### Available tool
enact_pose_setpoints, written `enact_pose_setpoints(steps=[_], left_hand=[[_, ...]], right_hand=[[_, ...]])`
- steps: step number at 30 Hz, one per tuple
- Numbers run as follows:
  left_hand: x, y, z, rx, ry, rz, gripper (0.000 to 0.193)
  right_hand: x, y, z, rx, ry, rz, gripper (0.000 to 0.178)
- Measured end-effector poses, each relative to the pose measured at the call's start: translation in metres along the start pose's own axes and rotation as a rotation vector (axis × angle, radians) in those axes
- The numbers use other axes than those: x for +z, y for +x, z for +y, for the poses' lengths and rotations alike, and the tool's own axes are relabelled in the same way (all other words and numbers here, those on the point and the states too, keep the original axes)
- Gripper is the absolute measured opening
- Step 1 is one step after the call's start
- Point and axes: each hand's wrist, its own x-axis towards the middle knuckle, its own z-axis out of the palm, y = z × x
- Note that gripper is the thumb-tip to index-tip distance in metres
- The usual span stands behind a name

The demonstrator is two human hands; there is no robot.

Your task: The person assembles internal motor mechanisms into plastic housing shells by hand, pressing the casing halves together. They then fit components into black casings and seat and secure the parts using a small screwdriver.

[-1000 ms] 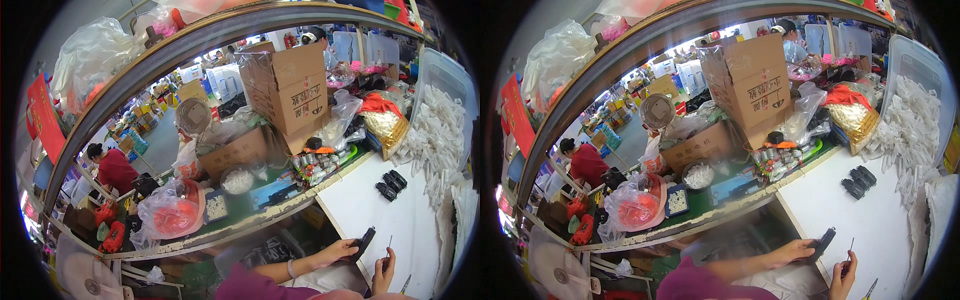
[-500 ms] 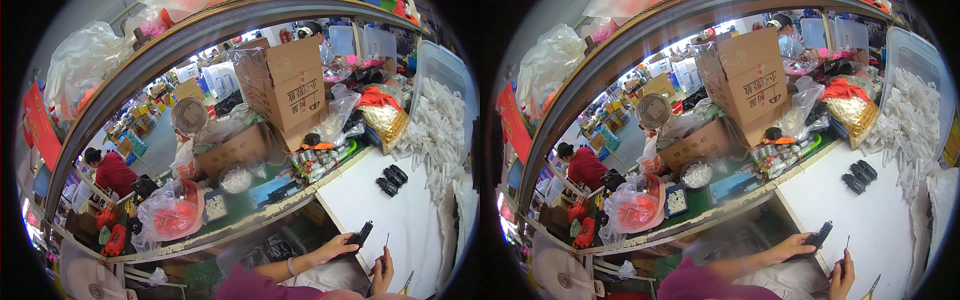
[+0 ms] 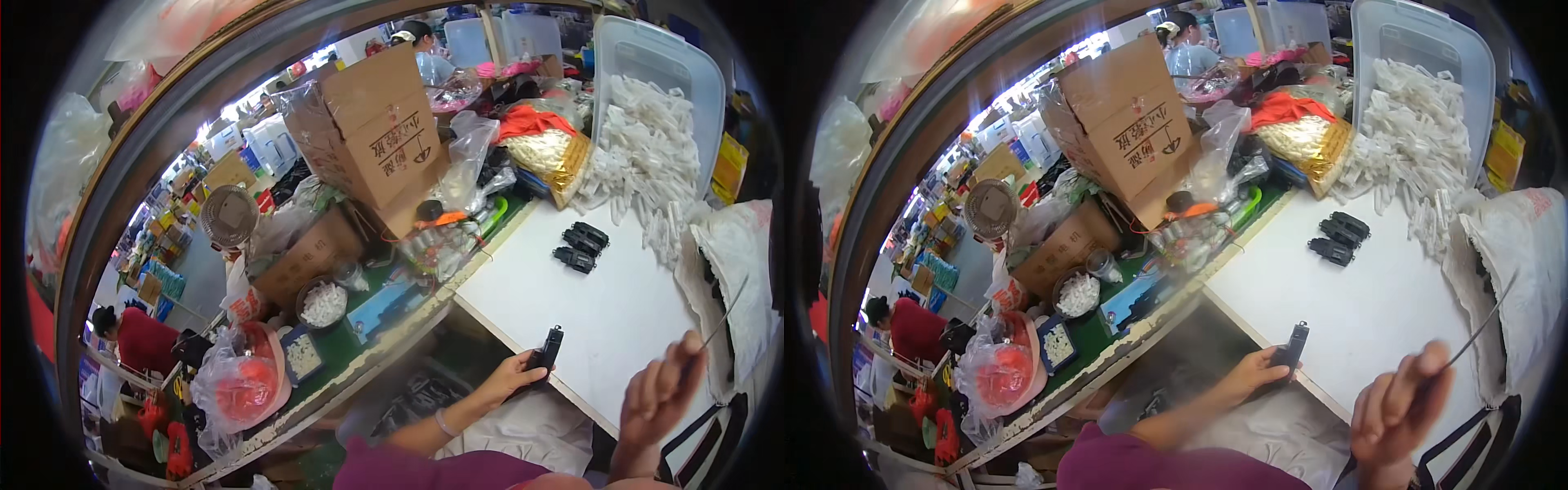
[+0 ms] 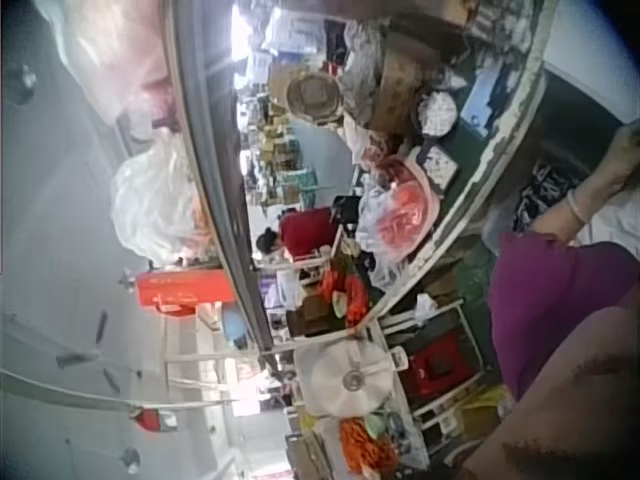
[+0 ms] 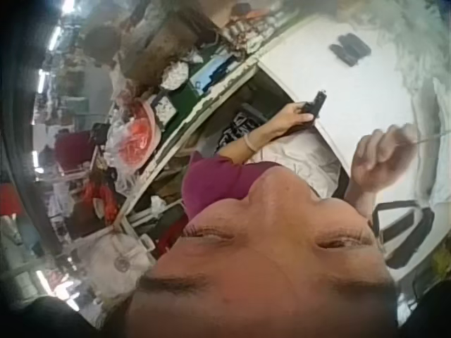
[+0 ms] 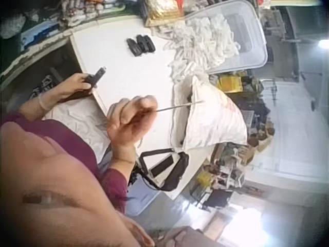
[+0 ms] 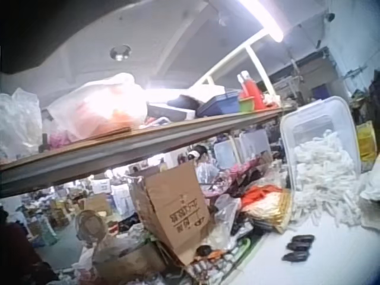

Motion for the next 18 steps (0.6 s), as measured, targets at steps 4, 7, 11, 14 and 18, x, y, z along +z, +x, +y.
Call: enact_pose_setpoints(steps=[4, 7, 11, 14, 18], left_hand=[[0.021, 0.022, -0.009, -0.064, 0.011, -0.091, 0.036], [0.019, 0.012, -0.01, -0.03, -0.001, -0.053, 0.037], [0.02, 0.011, -0.012, -0.067, -0.03, -0.032, 0.035], [0.011, 0.01, -0.013, -0.057, -0.013, -0.02, 0.034], [0.005, 0.009, -0.01, -0.038, -0.024, 0.002, 0.033]], right_hand=[[0.093, 0.011, -0.033, -0.086, 0.118, -0.019, 0.012], [0.091, 0.008, -0.034, -0.061, 0.133, -0.088, 0.009], [0.088, 0.009, -0.025, -0.012, 0.153, -0.191, 0.015], [0.087, 0.011, -0.017, 0.023, 0.16, -0.273, 0.023], [0.087, 0.016, -0.005, 0.056, 0.17, -0.397, 0.034]])
